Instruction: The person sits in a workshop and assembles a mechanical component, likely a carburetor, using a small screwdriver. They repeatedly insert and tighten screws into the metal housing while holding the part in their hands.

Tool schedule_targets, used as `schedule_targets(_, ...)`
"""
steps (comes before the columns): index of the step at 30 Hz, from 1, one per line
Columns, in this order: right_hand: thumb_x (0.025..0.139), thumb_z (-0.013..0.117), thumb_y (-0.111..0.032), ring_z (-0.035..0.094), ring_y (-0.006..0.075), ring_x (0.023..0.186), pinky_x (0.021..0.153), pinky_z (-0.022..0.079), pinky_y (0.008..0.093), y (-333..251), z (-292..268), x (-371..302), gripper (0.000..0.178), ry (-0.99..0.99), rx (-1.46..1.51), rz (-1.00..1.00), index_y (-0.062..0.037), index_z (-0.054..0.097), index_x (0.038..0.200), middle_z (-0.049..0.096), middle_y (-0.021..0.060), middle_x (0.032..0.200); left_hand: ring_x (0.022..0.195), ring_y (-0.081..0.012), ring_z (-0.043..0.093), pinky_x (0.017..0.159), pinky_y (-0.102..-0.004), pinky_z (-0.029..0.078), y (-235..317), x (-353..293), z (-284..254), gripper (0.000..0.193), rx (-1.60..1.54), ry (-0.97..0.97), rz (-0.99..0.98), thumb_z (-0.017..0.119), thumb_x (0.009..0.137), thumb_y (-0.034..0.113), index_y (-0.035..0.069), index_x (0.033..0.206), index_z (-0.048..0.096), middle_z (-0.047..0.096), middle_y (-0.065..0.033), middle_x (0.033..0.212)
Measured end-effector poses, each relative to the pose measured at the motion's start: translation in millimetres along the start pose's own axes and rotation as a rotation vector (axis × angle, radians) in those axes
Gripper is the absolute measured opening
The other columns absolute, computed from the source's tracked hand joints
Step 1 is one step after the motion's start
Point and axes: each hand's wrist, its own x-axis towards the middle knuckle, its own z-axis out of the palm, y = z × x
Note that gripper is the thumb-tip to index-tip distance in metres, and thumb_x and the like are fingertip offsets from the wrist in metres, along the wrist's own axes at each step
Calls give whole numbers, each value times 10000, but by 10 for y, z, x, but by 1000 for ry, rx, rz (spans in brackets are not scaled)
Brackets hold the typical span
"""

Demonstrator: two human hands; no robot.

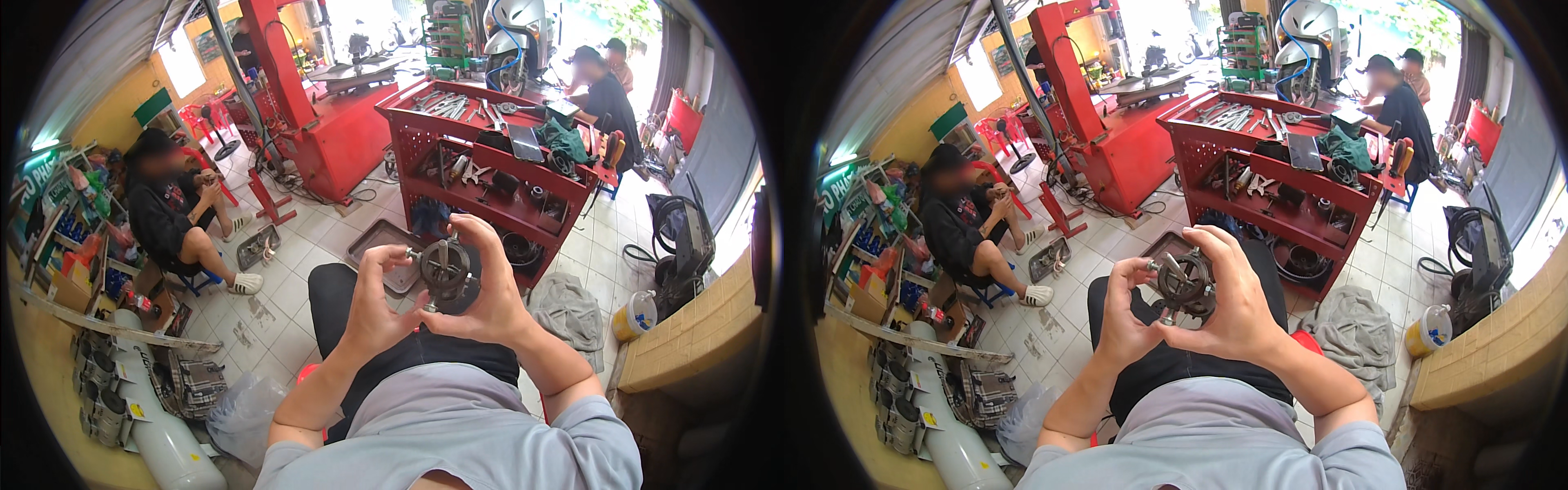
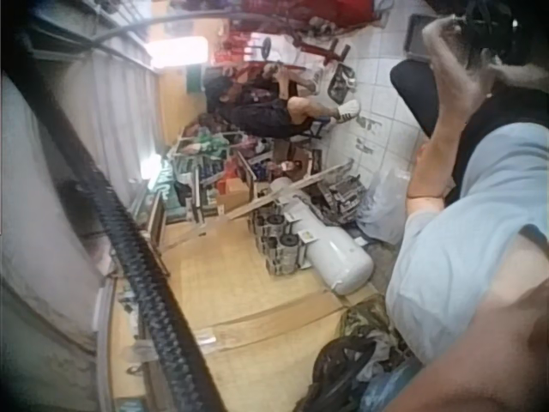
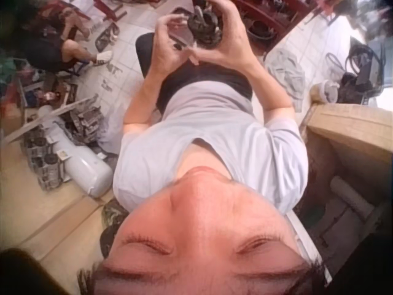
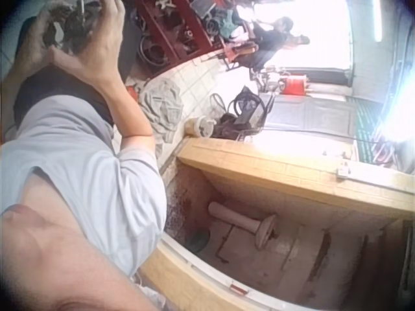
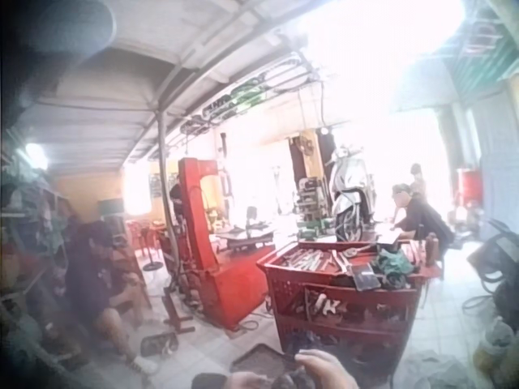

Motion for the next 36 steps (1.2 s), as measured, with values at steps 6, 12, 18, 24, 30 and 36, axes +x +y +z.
schedule_targets(6, 535, 857, -245, 540, 367, 1101, 883, 480, 404, 34, -15, -2, 916, 36, -118, -46, 7, 411, 1293, 455, 233, 1258, 981, -219, 561, 876, -352, 440, -93, -107, 155, 492, -140, -40, -94, 734, 738, 124, 16, 1137, 468, 536, -110, 1055)
schedule_targets(12, 547, 874, -253, 462, 337, 1210, 972, 409, 407, 50, 28, -66, 945, -26, 37, -18, -4, 380, 1313, 435, 215, 1294, 1099, -240, 537, 945, -351, 422, -176, -52, 303, 646, -289, -285, -163, 777, 702, 166, 26, 1238, 445, 519, -106, 1176)
schedule_targets(18, 548, 874, -231, 420, 324, 1268, 1023, 368, 421, 60, 65, -85, 970, -42, 101, -32, -25, 352, 1339, 416, 213, 1317, 1094, -279, 598, 918, -392, 503, -476, -162, 479, 753, -1121, -387, -523, 784, 745, 235, 75, 1354, 371, 504, -128, 1263)
schedule_targets(24, 534, 878, -199, 414, 336, 1277, 1019, 371, 419, 65, 43, -77, 981, -27, 112, -41, -38, 351, 1346, 408, 219, 1327, 1072, -269, 608, 896, -396, 521, -263, -2, 272, 577, -1405, -392, -636, 583, 894, 306, 59, 1360, 346, 536, -134, 1221)
schedule_targets(30, 525, 881, -205, 417, 344, 1280, 1021, 384, 428, 17, 56, -53, 999, -58, -17, -2, -20, 344, 1347, 414, 210, 1333, 1067, -253, 606, 926, -413, 496, -188, 82, 102, 550, -1173, -244, -570, 420, 938, 403, 4, 1317, 428, 571, -139, 1198)
schedule_targets(36, 513, 887, -215, 437, 359, 1263, 1012, 400, 432, 11, 67, -40, 1022, -78, -95, 17, -4, 339, 1350, 419, 210, 1331, 983, -175, 606, 772, -301, 498, -197, 88, 18, 470, -1171, -12, -611, 579, 923, 236, 41, 1297, 372, 583, -84, 1129)
